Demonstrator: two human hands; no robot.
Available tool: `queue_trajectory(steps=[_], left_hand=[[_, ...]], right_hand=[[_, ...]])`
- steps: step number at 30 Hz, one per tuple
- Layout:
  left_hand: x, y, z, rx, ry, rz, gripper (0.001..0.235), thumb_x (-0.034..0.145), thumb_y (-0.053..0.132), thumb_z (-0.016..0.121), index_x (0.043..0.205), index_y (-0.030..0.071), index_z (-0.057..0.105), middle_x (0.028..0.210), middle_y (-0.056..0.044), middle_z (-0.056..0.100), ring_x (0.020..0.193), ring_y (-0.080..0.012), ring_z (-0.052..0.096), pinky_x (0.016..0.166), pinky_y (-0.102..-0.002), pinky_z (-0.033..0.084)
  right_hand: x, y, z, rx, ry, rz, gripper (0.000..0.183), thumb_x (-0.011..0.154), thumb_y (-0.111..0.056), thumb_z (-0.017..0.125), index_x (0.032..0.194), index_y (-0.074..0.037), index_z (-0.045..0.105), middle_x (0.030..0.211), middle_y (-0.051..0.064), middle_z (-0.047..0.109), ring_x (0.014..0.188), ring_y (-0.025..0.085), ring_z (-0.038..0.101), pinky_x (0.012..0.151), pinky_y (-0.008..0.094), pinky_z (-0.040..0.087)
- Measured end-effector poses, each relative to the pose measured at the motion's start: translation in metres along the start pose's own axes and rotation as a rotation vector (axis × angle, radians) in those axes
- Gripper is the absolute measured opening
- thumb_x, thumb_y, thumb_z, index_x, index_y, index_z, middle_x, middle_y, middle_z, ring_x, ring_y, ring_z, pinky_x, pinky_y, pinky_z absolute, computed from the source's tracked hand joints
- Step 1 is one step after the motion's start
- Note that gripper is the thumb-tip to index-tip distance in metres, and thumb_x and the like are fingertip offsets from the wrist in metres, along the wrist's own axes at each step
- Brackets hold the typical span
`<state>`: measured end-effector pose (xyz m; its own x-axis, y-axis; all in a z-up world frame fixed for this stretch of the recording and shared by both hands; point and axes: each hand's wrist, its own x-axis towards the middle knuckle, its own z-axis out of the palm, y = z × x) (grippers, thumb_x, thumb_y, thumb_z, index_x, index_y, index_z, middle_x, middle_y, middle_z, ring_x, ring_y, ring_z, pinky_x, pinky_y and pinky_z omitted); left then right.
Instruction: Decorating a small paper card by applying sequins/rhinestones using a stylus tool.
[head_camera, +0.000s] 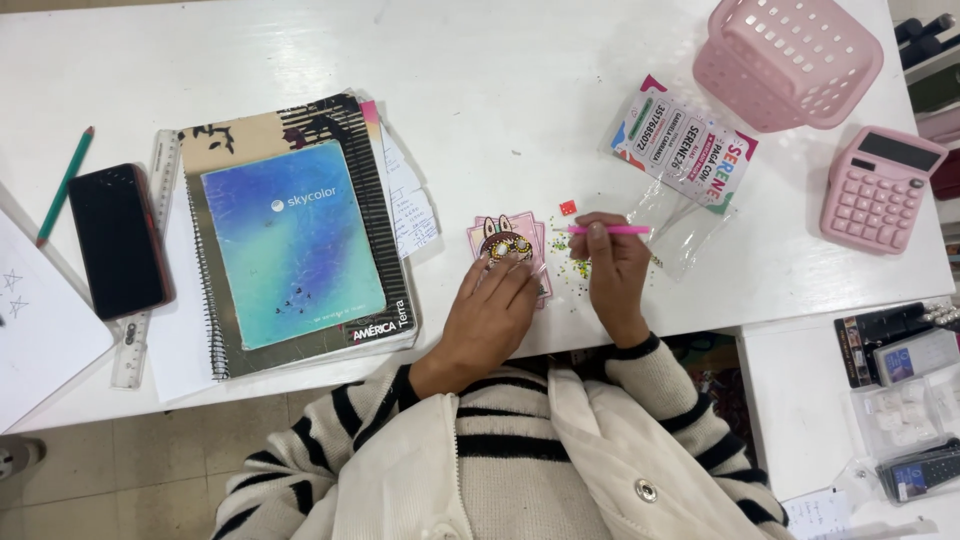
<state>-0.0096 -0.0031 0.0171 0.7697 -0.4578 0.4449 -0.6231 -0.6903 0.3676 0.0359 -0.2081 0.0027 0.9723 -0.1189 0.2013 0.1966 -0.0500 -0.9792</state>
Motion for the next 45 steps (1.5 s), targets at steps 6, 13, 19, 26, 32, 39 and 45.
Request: queue_trajectory(steps=[6, 13, 19, 26, 32, 39, 45], left_hand=[[-0.004, -0.007, 0.007, -0.001, 0.009, -0.015, 0.029, 0.093, 0.017, 0.066, 0.118, 0.004, 0.07, 0.125, -0.008, 0.067, 0.128, -0.0267, 0.058, 0.118, -0.051, 0.035], [-0.008, -0.015, 0.015, 0.024, 0.031, 0.016, 0.02, 0.091, 0.015, 0.067, 0.108, 0.009, 0.074, 0.121, -0.004, 0.069, 0.122, -0.0209, 0.063, 0.12, -0.052, 0.035], [-0.007, -0.018, 0.015, 0.008, 0.058, 0.046, 0.019, 0.091, 0.016, 0.068, 0.107, 0.008, 0.075, 0.118, -0.006, 0.069, 0.121, -0.0219, 0.063, 0.118, -0.051, 0.035], [-0.007, -0.018, 0.02, 0.0, 0.046, 0.026, 0.017, 0.09, 0.015, 0.069, 0.104, 0.009, 0.075, 0.118, -0.005, 0.07, 0.119, -0.0209, 0.063, 0.118, -0.052, 0.036], [-0.007, -0.018, 0.019, -0.023, 0.046, 0.017, 0.018, 0.09, 0.015, 0.07, 0.105, 0.008, 0.075, 0.119, -0.006, 0.07, 0.119, -0.0215, 0.063, 0.118, -0.052, 0.036], [-0.007, -0.019, 0.02, -0.02, 0.045, 0.022, 0.018, 0.09, 0.014, 0.07, 0.105, 0.007, 0.075, 0.119, -0.006, 0.07, 0.12, -0.0217, 0.063, 0.118, -0.051, 0.036], [-0.007, -0.019, 0.021, -0.019, 0.029, 0.012, 0.019, 0.088, 0.014, 0.07, 0.105, 0.008, 0.075, 0.119, -0.006, 0.069, 0.121, -0.0224, 0.062, 0.118, -0.051, 0.035]], right_hand=[[-0.003, 0.001, 0.015, -0.342, -0.118, -0.041, 0.026, 0.111, -0.018, 0.056, 0.108, 0.004, 0.069, 0.086, 0.007, 0.072, 0.073, 0.009, 0.066, 0.068, 0.024, 0.054], [-0.001, -0.001, 0.025, -0.454, -0.181, -0.063, 0.024, 0.109, -0.019, 0.057, 0.109, 0.001, 0.072, 0.082, 0.007, 0.073, 0.073, 0.012, 0.07, 0.067, 0.026, 0.054], [-0.004, -0.005, 0.028, -0.56, -0.149, -0.234, 0.019, 0.107, -0.017, 0.061, 0.109, 0.0, 0.07, 0.094, 0.012, 0.072, 0.074, 0.019, 0.067, 0.067, 0.03, 0.053], [-0.004, -0.002, 0.028, -0.551, -0.137, -0.185, 0.019, 0.108, -0.017, 0.06, 0.106, -0.001, 0.071, 0.091, 0.011, 0.071, 0.073, 0.017, 0.067, 0.066, 0.03, 0.053], [-0.005, -0.001, 0.026, -0.561, -0.059, -0.197, 0.016, 0.107, -0.014, 0.061, 0.107, -0.002, 0.071, 0.092, 0.01, 0.071, 0.072, 0.019, 0.065, 0.065, 0.03, 0.051], [0.001, -0.006, 0.024, -0.617, -0.254, -0.347, 0.025, 0.098, 0.003, 0.058, 0.12, -0.005, 0.064, 0.1, 0.004, 0.074, 0.091, 0.025, 0.064, 0.085, 0.038, 0.05], [0.002, -0.009, 0.027, -0.731, -0.307, -0.362, 0.024, 0.088, 0.007, 0.059, 0.106, -0.007, 0.068, 0.095, 0.006, 0.072, 0.088, 0.026, 0.057, 0.081, 0.039, 0.047]])
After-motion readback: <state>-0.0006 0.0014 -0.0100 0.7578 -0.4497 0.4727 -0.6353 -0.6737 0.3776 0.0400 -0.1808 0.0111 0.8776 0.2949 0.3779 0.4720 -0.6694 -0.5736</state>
